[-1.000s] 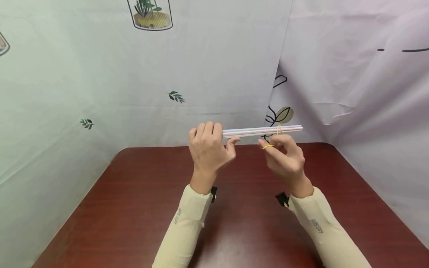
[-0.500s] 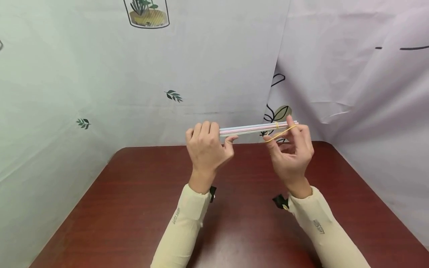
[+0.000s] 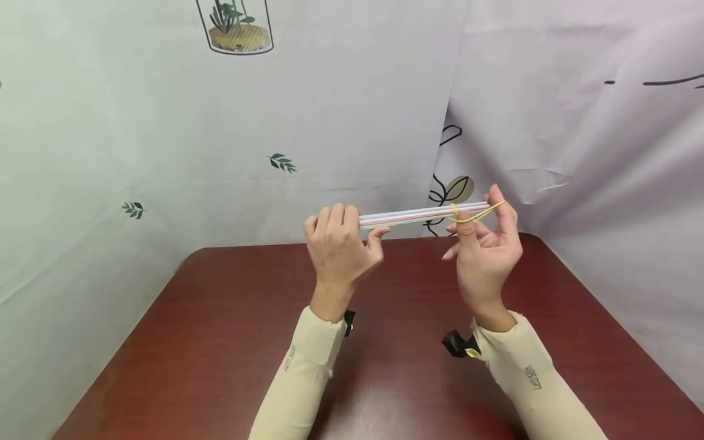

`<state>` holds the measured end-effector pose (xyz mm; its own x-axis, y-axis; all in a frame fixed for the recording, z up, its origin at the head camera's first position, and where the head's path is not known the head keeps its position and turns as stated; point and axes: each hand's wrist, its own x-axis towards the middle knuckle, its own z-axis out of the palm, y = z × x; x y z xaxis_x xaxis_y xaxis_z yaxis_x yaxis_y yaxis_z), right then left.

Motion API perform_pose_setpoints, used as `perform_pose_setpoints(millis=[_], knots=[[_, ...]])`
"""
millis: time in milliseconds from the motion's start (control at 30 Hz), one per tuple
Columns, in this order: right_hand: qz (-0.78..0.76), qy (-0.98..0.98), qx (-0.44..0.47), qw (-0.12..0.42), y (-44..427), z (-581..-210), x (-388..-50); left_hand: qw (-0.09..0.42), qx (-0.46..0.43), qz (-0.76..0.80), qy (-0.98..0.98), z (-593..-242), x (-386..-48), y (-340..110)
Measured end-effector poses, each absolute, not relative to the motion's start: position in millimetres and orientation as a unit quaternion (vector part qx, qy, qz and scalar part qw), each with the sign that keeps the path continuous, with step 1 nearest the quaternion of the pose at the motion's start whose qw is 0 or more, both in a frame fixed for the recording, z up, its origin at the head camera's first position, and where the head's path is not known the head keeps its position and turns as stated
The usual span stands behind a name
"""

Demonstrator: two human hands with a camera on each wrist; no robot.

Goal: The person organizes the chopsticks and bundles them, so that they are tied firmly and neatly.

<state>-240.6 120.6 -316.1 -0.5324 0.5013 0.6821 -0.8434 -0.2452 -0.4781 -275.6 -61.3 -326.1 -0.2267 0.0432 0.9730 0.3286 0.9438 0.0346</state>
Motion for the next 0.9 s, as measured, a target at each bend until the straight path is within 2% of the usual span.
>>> perform_pose_setpoints(millis=[133,400,633,900], knots=[[0.792,-0.41,0.177,0.416,123.1,-312.7,-241.6,0.607,-0.128,-0.118,-0.775,-326.3,-274.8,-61.4],[0.837,-0.381,0.19,0.344,128.5,-303.8,-238.8,0.616,-0.16,-0.122,-0.761,-324.4,-275.3,-61.6],[0.835,-0.467,0.208,0.204,149.6,-294.1,-234.0,0.628,-0.203,-0.11,-0.743,-319.9,-275.3,-60.2],[0.824,-0.538,0.167,0.067,171.2,-287.8,-232.6,0.632,-0.218,-0.097,-0.737,-321.3,-277.3,-58.0]])
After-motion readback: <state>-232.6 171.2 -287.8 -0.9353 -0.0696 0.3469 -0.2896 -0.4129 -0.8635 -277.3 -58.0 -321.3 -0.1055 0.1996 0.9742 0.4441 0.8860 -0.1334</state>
